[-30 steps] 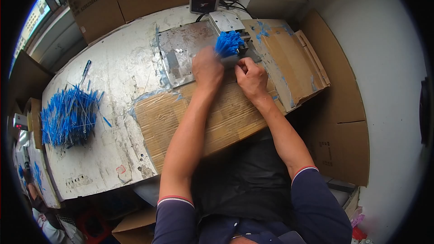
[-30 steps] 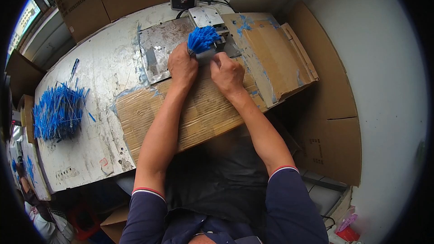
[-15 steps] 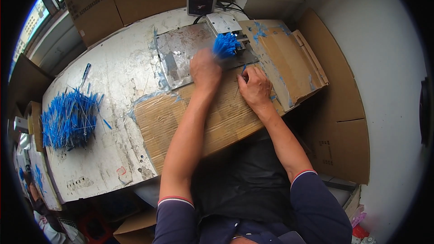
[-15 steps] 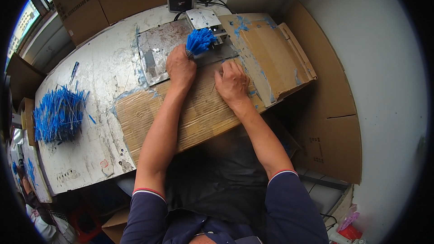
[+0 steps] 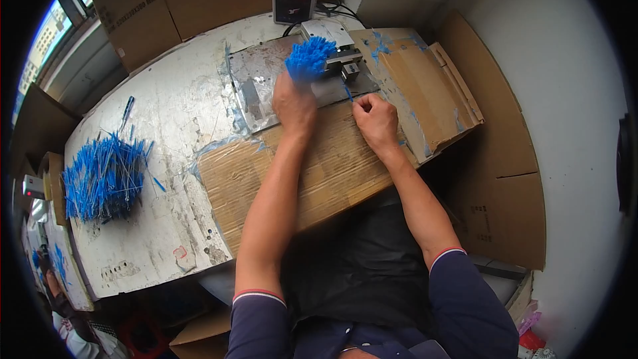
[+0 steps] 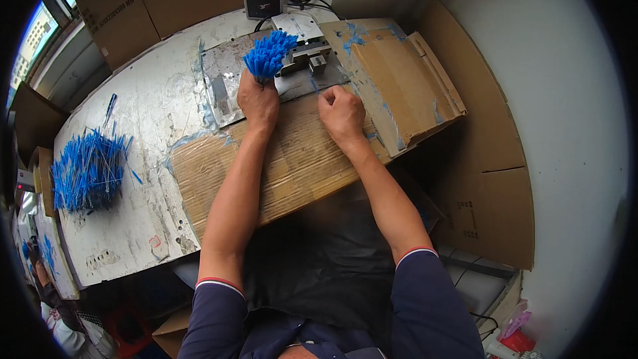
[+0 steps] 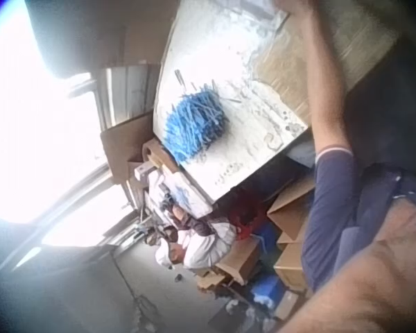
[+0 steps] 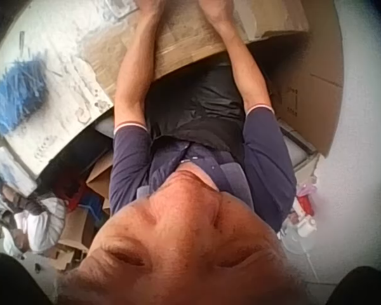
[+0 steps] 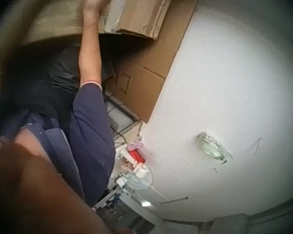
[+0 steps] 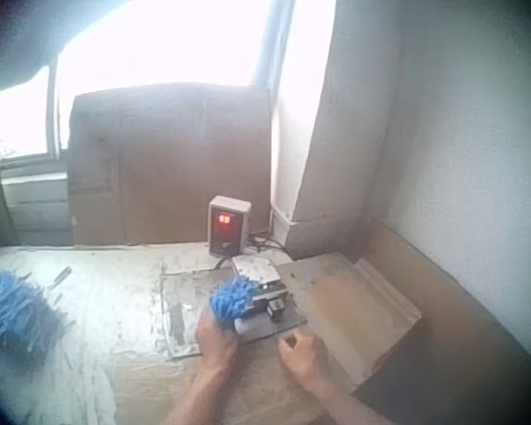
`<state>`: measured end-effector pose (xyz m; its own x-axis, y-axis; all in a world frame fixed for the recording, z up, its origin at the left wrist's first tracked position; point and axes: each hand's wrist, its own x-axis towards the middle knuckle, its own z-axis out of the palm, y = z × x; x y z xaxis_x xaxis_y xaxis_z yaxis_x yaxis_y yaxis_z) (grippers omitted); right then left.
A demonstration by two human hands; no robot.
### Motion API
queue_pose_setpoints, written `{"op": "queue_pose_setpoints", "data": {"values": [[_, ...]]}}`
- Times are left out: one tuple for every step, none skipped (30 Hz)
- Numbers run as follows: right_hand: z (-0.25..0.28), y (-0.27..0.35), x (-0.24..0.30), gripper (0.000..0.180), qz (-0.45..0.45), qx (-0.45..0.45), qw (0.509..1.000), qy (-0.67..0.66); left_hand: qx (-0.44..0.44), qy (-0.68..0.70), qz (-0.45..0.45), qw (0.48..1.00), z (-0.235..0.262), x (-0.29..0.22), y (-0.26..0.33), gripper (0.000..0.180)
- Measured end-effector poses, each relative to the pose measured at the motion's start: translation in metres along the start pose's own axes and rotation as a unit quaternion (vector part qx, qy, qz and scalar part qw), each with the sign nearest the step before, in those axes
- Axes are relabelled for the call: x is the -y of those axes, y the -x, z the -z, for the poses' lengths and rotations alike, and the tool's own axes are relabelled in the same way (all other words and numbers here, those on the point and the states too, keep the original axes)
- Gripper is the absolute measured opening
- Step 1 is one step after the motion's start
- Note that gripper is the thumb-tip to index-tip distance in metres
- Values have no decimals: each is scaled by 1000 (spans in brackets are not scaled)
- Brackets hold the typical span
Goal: The person is seen assembling bundles of blue plastic bristles into metal or plastic clips using a small manual press or jig on a workbench.
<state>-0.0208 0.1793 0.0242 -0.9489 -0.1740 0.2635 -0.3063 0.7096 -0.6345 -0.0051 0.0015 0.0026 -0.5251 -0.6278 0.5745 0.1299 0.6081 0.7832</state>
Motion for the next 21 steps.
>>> {"op": "queue_pose_setpoints", "data": {"values": [[-4,-8,0,16,0,-6,1000,-9,-11,26,14,1000,0,-1,-1,15],[-8,-16,-1,16,0,-12,1000,-18,-11,26,14,1000,0,-2,-1,15],[-10,-23,-2,16,0,-13,1000,-18,-14,36,14,999,-1,-4,-1,17],[-13,-28,-1,17,-5,-15,1000,-14,-18,44,15,999,0,-5,-1,18],[-16,-33,0,17,-10,-17,1000,-10,-17,44,15,999,0,-5,-2,18],[-18,-37,0,17,-10,-16,1000,-9,-12,40,17,999,0,-6,-2,18],[-20,-39,2,17,-14,-19,1000,-6,-7,36,19,999,1,-5,-1,19],[-21,-41,3,17,-18,-22,1000,-2,-7,35,20,999,1,-3,0,19],[-23,-42,5,17,-19,-20,1000,-2,-2,21,18,1000,1,-2,0,19],[-25,-44,6,17,-23,-25,999,-2,3,9,17,1000,1,-1,-1,18],[-26,-45,6,16,-27,-30,999,-2,3,9,17,1000,1,-1,0,18],[-27,-46,6,16,-27,-30,999,-1,2,11,18,1000,0,-1,1,18],[-28,-48,6,16,-27,-35,999,-5,0,13,18,1000,0,-1,1,18],[-29,-48,6,15,-27,-40,999,-8,0,13,18,1000,0,-1,1,18],[-30,-49,5,15,-27,-40,999,-8,1,13,14,1000,0,0,2,17],[-31,-50,6,16,-30,-38,999,-8,1,11,10,1000,1,1,2,17],[-32,-50,6,16,-33,-37,999,-9,1,11,11,1000,1,2,1,17],[-34,-50,6,16,-33,-36,999,-8,-2,16,9,1000,1,3,1,16],[-32,-49,5,17,-34,-36,999,-19,-2,21,7,1000,0,2,2,16],[-31,-48,3,18,-36,-36,998,-30,0,21,7,1000,-1,1,3,16],[-29,-48,2,18,-38,-36,998,-31,-2,9,-7,1000,-2,1,3,15]]}}
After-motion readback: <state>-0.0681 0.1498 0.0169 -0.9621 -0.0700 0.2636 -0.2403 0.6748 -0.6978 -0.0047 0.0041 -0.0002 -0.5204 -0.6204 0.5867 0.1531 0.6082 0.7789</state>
